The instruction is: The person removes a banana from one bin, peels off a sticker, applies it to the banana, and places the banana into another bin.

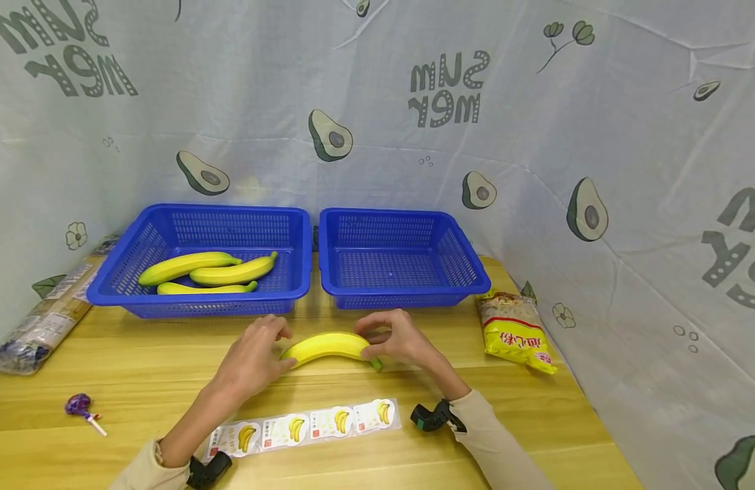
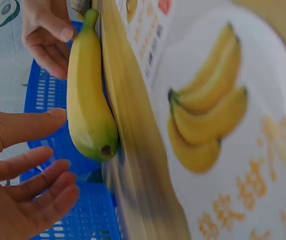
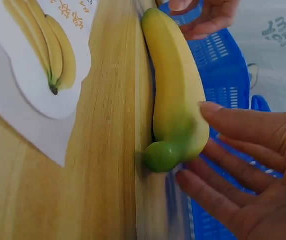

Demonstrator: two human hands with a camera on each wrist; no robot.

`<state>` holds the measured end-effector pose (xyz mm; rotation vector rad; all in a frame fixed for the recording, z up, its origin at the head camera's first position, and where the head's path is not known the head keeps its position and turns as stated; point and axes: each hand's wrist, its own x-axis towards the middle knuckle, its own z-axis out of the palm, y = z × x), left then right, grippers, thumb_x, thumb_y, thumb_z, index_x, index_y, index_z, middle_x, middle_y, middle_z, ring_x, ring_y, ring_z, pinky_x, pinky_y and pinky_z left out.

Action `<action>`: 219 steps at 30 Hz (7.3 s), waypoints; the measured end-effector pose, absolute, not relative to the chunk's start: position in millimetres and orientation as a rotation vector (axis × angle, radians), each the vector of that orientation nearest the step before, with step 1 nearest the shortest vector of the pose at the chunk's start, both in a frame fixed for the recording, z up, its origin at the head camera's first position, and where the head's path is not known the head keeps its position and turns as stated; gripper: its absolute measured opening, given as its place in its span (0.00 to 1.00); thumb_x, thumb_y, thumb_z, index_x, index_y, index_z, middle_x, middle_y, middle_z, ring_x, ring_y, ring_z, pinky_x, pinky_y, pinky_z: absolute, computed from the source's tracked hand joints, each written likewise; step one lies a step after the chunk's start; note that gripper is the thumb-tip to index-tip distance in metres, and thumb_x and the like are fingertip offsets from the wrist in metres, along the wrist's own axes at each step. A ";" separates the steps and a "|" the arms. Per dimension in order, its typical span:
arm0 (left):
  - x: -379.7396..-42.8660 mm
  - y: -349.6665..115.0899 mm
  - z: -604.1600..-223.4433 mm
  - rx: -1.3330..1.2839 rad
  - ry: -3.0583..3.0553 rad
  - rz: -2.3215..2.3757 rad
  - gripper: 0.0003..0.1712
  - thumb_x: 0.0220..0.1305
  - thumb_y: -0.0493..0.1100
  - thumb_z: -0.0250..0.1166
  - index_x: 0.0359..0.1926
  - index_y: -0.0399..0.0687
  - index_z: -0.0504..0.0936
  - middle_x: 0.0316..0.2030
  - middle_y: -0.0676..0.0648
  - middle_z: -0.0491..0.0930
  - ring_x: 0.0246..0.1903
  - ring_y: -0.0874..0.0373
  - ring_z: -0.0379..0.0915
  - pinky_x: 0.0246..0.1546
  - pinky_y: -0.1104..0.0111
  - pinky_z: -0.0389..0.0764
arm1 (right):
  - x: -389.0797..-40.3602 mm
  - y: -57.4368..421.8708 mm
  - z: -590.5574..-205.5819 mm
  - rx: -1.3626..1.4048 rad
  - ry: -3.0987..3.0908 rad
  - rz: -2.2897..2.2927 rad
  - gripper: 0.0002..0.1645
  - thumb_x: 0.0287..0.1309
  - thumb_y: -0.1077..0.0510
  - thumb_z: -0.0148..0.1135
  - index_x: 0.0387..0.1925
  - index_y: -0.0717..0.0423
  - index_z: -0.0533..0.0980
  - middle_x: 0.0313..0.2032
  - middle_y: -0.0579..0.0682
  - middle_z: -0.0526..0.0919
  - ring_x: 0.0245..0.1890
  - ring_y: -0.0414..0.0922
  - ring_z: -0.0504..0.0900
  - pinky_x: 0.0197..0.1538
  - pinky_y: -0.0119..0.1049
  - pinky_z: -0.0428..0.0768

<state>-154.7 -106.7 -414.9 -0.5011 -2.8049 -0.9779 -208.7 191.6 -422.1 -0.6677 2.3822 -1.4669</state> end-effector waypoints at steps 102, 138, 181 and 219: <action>-138.3 -72.7 -410.3 -0.800 -2.670 -1.885 0.05 0.73 0.38 0.69 0.43 0.38 0.87 0.33 0.50 0.89 0.34 0.59 0.81 0.39 0.70 0.80 | -190.2 179.3 -397.9 -1.407 2.255 -1.260 0.15 0.56 0.69 0.81 0.46 0.60 0.89 0.43 0.53 0.91 0.45 0.40 0.88 0.51 0.45 0.90; -139.6 -76.1 -405.1 -0.804 -2.708 -1.859 0.07 0.75 0.39 0.68 0.40 0.42 0.90 0.39 0.49 0.88 0.39 0.57 0.80 0.45 0.68 0.81 | -197.4 191.5 -400.1 -1.371 2.299 -1.235 0.05 0.62 0.66 0.77 0.37 0.58 0.86 0.36 0.50 0.90 0.39 0.42 0.87 0.49 0.40 0.90; -136.3 -69.9 -419.2 -0.712 -2.859 -1.407 0.07 0.68 0.38 0.76 0.32 0.44 0.88 0.24 0.57 0.82 0.25 0.62 0.72 0.26 0.71 0.75 | -200.4 200.7 -395.3 -1.283 2.322 -1.124 0.05 0.65 0.66 0.75 0.33 0.56 0.87 0.48 0.56 0.88 0.50 0.44 0.85 0.52 0.41 0.90; -125.4 -59.5 -433.0 -1.159 -2.910 -1.255 0.06 0.66 0.40 0.78 0.32 0.53 0.90 0.19 0.65 0.79 0.21 0.74 0.72 0.28 0.74 0.76 | -201.8 200.7 -399.0 -1.165 2.359 -1.234 0.03 0.65 0.66 0.76 0.36 0.59 0.87 0.34 0.48 0.90 0.35 0.36 0.87 0.44 0.44 0.91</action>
